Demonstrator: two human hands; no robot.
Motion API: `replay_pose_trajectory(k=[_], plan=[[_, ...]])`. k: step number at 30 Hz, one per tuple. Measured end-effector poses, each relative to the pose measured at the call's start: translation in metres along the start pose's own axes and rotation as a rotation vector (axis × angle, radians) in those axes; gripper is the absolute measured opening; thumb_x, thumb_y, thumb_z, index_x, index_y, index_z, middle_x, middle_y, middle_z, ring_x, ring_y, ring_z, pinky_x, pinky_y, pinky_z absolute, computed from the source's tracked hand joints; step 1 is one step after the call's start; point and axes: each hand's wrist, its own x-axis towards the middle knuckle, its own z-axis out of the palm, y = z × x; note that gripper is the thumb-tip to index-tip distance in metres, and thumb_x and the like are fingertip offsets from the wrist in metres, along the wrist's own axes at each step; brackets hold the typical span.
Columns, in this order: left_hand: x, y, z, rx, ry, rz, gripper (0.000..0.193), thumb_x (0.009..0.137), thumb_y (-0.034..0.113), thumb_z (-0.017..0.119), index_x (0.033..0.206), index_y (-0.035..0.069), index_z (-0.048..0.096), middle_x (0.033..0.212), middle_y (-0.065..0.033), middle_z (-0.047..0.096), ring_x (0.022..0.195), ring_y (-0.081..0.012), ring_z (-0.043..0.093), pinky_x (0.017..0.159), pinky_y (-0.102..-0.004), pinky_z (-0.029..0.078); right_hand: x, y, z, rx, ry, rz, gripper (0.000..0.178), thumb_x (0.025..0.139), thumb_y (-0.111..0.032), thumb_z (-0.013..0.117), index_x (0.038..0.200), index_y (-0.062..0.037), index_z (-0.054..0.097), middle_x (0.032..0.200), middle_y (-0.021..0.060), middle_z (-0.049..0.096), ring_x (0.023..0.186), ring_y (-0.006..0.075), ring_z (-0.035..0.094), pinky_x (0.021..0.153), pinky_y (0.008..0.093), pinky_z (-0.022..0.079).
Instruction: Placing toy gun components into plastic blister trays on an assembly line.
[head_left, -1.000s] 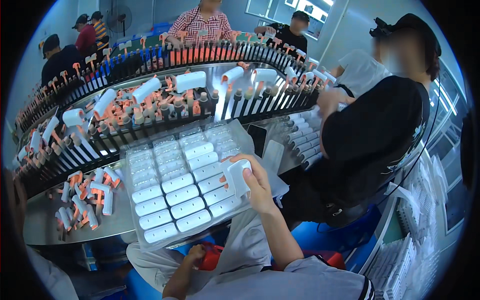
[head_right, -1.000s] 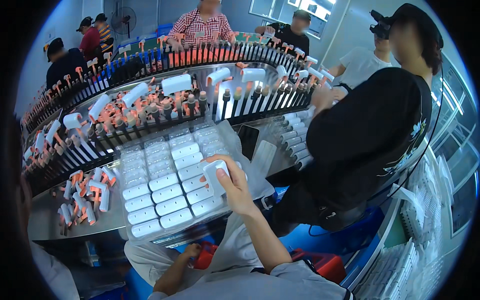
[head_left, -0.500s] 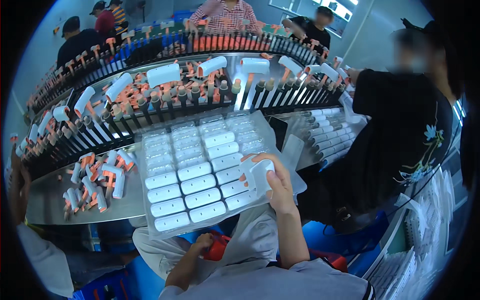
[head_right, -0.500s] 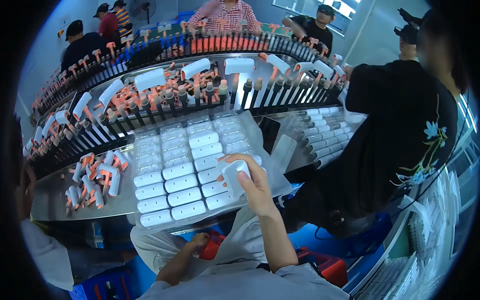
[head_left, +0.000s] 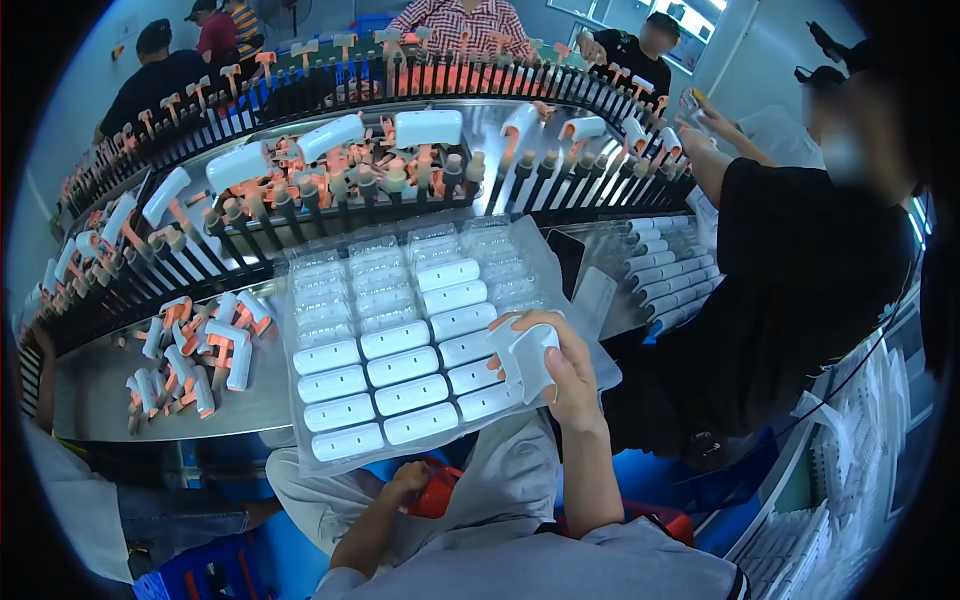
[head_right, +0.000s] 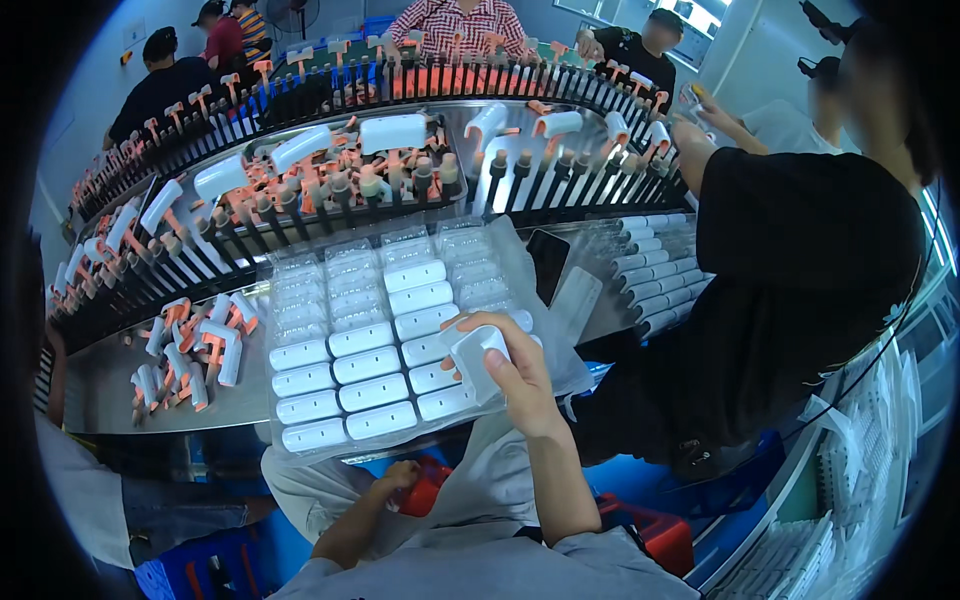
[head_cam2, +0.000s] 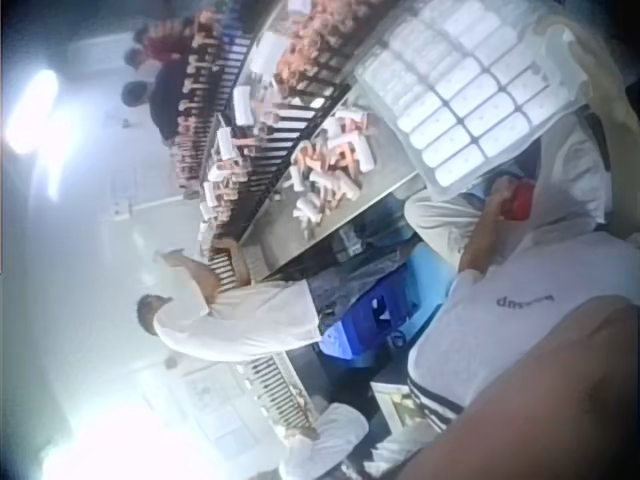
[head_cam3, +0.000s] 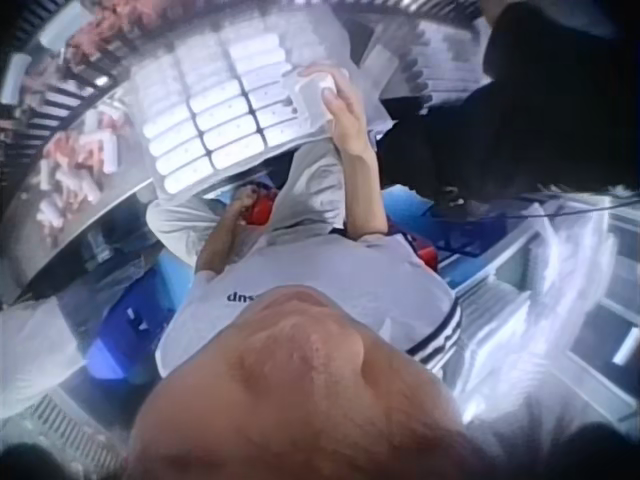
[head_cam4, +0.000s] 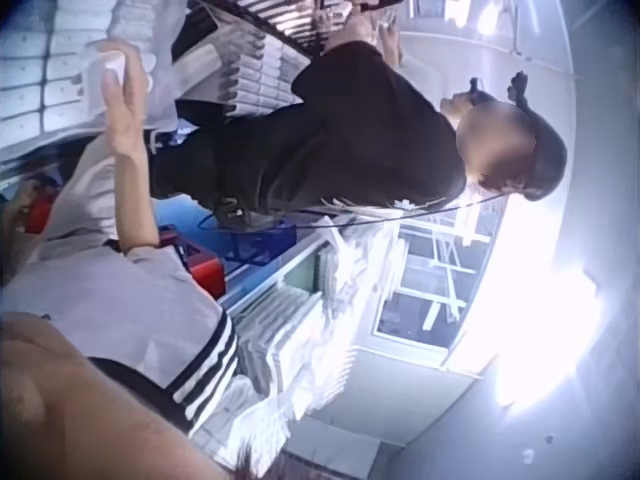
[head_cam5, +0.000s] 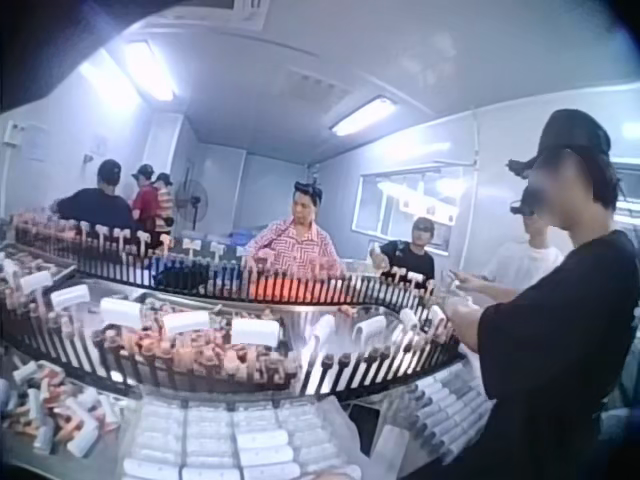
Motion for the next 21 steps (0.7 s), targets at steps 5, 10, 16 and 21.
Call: replay_pose_trajectory(k=[5,10,16,21], plan=[[0.002,-0.003,0.000,0.012,-0.001,0.006,0.040,0.093,0.032,0.057,0.128,0.015,0.068,0.124,-0.0195,0.069,0.117,-0.0376,0.066,0.103,-0.0474,0.050,0.002,-0.003,0.001,0.002,-0.026,-0.007,0.044,0.104,-0.040,0.047,0.127,-0.0026,0.056,0.126,0.0254,0.060,0.098,0.0282,0.071,0.082,0.0367,0.058],[0.001,0.001,-0.001,0.013,-0.003,-0.006,0.040,0.092,0.032,0.059,0.128,0.016,0.068,0.124,-0.0188,0.069,0.117,-0.0372,0.065,0.103,-0.0469,0.050,-0.001,-0.002,0.000,0.043,-0.020,0.001,0.041,0.103,-0.034,0.049,0.128,-0.0026,0.057,0.128,0.0221,0.061,0.099,0.0255,0.071,0.083,0.0354,0.056],[0.005,-0.003,0.003,-0.003,-0.002,-0.001,0.040,0.092,0.032,0.060,0.127,0.015,0.068,0.124,-0.0194,0.069,0.117,-0.0374,0.065,0.103,-0.0472,0.050,-0.002,-0.001,-0.003,0.089,-0.036,0.004,0.039,0.103,-0.030,0.050,0.131,-0.0029,0.056,0.131,0.0173,0.060,0.101,0.0230,0.069,0.085,0.0342,0.054],[0.010,-0.015,0.011,0.040,0.062,0.058,0.039,0.090,0.031,0.059,0.125,0.016,0.070,0.113,-0.0164,0.074,0.103,-0.0355,0.072,0.092,-0.0458,0.056,-0.002,-0.003,-0.001,0.108,-0.033,0.032,0.040,0.103,-0.030,0.051,0.132,-0.0034,0.056,0.131,0.0163,0.060,0.102,0.0230,0.069,0.086,0.0343,0.054]])
